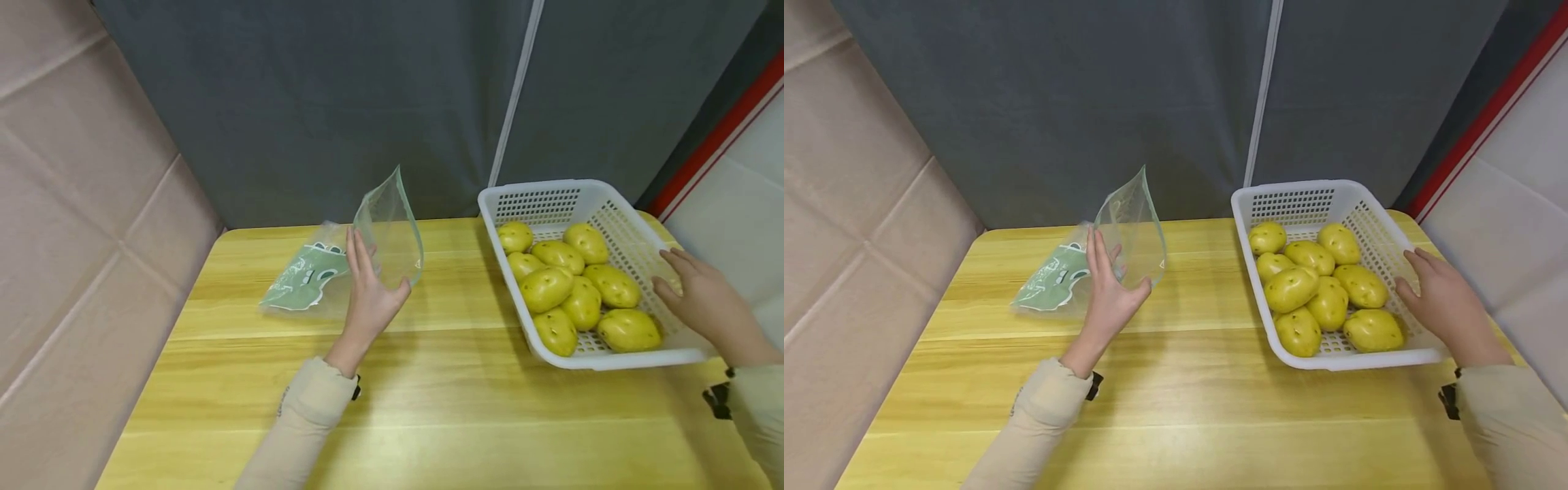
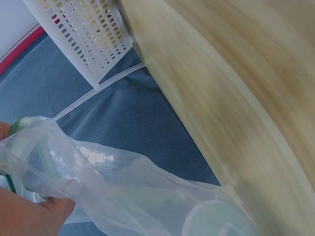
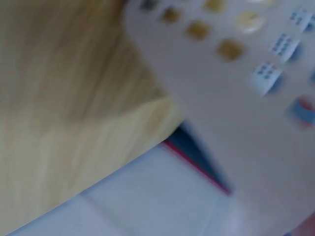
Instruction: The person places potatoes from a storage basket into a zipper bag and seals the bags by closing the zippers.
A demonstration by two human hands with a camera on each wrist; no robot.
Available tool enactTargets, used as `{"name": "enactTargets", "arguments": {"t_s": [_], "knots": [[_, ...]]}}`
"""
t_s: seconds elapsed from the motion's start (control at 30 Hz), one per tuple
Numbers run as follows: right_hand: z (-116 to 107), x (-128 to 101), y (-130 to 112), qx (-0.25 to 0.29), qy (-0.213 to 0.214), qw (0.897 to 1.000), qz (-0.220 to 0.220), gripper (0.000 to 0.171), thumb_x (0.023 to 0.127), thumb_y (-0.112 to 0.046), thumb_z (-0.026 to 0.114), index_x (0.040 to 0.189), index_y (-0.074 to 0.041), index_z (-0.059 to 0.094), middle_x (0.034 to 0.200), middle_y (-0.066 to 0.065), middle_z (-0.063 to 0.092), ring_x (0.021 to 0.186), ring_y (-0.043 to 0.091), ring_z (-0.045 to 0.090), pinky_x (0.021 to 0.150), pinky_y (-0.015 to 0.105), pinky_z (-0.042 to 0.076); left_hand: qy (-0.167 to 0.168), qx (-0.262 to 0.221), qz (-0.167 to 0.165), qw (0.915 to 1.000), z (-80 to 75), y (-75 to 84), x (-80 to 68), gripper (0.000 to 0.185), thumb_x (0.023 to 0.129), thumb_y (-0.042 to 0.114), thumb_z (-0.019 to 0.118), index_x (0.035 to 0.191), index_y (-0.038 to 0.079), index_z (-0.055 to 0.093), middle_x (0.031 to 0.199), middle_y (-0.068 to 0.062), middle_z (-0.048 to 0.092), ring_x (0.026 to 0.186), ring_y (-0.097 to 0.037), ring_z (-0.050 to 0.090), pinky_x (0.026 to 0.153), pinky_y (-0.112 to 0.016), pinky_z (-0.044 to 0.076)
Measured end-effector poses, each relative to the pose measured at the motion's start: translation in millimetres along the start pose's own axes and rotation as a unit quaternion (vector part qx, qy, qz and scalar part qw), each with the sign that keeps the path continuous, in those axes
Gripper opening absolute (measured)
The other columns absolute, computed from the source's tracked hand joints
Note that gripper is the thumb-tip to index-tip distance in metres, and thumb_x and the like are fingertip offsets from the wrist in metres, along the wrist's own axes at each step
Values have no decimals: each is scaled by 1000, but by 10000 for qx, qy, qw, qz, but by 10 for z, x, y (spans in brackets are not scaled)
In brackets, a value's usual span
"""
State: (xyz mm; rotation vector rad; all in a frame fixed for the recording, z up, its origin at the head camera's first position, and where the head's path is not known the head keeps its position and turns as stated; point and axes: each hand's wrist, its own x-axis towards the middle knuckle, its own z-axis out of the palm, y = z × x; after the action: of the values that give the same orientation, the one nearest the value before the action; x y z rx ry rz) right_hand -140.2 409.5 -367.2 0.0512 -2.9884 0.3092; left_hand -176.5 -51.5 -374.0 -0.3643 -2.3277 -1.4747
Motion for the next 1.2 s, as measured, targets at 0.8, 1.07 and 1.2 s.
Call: {"name": "enactTargets", "arguments": {"t_s": [0.8,1.07,1.2], "knots": [[78,25,-1049,99,254,9742,-2240,68,72,1,77,132,8,46,134,34,45,114,52,47,90,66,44,-264,-115,-155,9995,26,20,-12,109,77,6,73,152,0,-6,160,-11,-12,139,-38,34,105,-46,47],[163,16,-1171,65,269,9633,-2672,69,71,0,78,133,3,48,137,30,44,120,48,46,93,64,44,-266,-148,-218,9993,32,26,-26,110,76,6,73,152,0,-5,161,-10,-12,139,-38,34,107,-45,45],[187,10,-1210,-45,184,9635,-2669,69,74,-1,76,136,0,46,140,28,42,123,48,44,95,64,43,-320,-215,-255,9989,31,27,-25,110,76,5,73,152,1,-7,161,-8,-13,140,-37,33,108,-44,44]]}}
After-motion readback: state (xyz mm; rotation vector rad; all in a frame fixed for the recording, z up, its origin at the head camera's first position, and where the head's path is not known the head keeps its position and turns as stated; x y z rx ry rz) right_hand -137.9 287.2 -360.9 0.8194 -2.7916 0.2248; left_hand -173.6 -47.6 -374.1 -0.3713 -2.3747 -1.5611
